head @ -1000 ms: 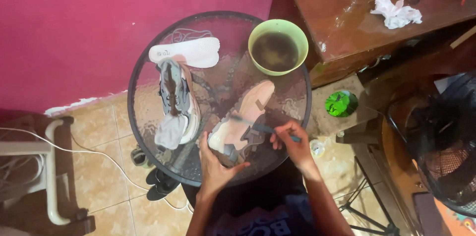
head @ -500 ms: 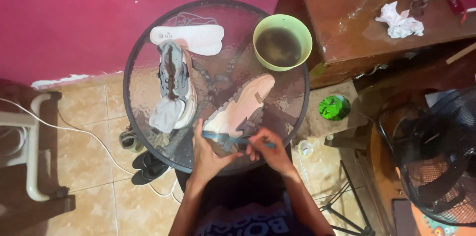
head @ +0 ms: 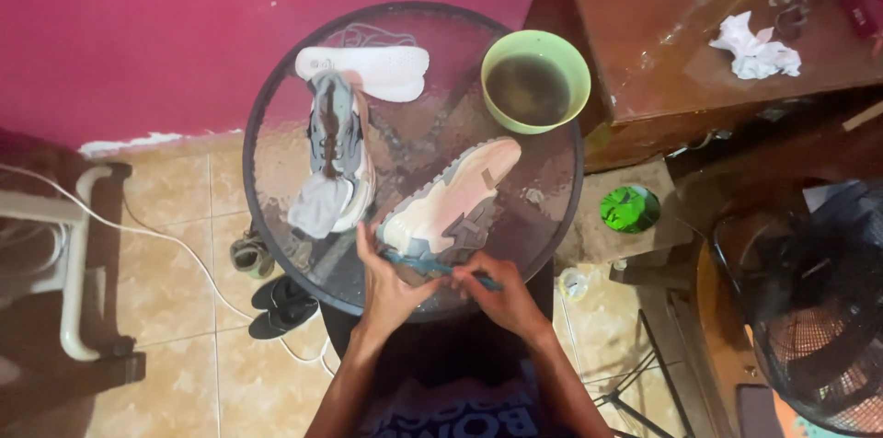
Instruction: The person scrubs a white and grey sneaker with a toothbrush, repeatedly dipping the brush into a bowl of water. The person rotates the shoe to clean different sections of the upper and sole.
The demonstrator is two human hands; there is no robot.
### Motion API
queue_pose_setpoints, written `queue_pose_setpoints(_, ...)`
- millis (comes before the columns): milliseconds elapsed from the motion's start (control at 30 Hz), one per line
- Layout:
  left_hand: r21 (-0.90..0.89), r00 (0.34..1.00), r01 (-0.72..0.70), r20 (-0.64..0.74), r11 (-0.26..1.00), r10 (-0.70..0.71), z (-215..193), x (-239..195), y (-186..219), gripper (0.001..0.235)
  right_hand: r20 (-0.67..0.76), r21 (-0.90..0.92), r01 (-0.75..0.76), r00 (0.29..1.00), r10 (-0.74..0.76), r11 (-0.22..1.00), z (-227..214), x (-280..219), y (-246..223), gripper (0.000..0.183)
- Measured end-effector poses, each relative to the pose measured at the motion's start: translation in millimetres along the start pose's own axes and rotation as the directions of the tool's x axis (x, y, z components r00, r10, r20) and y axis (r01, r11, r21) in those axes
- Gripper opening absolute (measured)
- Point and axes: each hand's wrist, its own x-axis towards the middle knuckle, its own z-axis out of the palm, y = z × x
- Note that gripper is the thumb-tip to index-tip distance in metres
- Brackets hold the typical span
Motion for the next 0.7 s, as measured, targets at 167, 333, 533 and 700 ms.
queue_pose_setpoints(167, -0.014, 0.998, -0.012, -0.055, 1.0, 0.012, -0.2, -1.7, -14.5, 0.173, -0.074, -0.025, 0.049, 0.996, -0.051, 0.999, -4.9, 11.4, -3.7, 0.008)
queue_pose_setpoints(333, -0.035, 0.999, -0.017, -0.04, 0.999, 0.016, 0.1, 1.3, -12.3, 0.169, -0.002, 0.0, 0.012, 1.0, -0.012, 1.0, -8.8, 16.2, 12.6, 0.005)
queue_pose_setpoints(533, -0.057, 1.0, 0.001, -0.006, 0.998, -0.001, -8.2, 1.0, -3.4, 0.157, 0.051, 0.007, -0.056, 0.997, 0.055, 0.998, 4.2, 23.0, -6.0, 0.012)
queue_pose_setpoints(700, 0.039, 1.0, 0.027, -0.005, 0.999, -0.027, -3.3, -2.4, -20.5, 0.161, -0.031, 0.063, -0.042, 0.999, 0.044, 0.997, -0.9, 30.1, -11.4, 0.018)
